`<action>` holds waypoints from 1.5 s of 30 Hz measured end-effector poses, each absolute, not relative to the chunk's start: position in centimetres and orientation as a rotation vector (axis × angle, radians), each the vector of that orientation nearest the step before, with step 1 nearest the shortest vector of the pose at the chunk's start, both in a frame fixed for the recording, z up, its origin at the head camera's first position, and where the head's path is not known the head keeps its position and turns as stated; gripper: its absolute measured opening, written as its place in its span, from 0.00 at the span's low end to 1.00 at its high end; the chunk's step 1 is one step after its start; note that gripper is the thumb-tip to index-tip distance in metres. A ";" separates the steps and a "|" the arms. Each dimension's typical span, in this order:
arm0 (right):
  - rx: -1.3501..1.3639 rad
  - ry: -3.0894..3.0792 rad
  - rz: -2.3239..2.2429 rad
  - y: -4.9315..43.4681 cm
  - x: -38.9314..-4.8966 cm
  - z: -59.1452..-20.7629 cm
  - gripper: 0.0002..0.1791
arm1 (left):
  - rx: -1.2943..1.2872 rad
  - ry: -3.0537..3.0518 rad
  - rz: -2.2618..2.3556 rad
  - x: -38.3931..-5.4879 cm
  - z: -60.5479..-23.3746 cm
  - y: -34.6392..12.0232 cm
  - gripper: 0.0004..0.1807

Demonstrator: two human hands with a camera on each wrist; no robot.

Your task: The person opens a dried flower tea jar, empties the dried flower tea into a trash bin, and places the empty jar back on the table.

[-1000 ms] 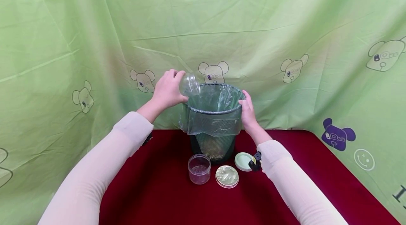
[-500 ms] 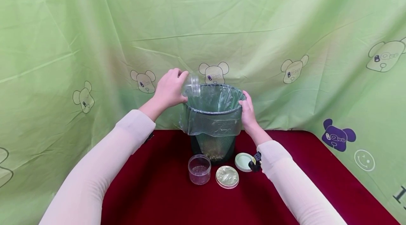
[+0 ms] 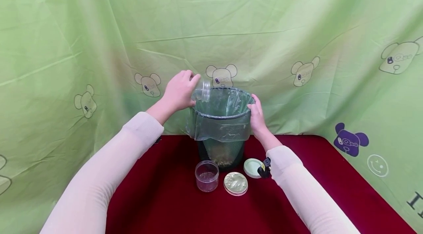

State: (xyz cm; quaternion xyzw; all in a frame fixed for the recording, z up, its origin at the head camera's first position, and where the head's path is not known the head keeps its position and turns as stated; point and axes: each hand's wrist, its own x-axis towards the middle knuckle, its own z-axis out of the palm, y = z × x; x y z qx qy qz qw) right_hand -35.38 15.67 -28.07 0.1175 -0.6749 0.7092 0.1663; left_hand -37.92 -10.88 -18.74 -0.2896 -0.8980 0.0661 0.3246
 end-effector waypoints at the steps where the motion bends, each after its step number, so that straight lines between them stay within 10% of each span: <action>1: 0.340 -1.917 2.022 15.7 -35.5 -28.1 0.34 | -0.769 -2.346 0.188 -37.9 -18.7 -10.8 0.47; 45: 0.351 -1.898 2.047 15.7 -35.7 -28.3 0.34 | -1.006 -2.122 0.484 -39.3 -18.6 -10.0 0.35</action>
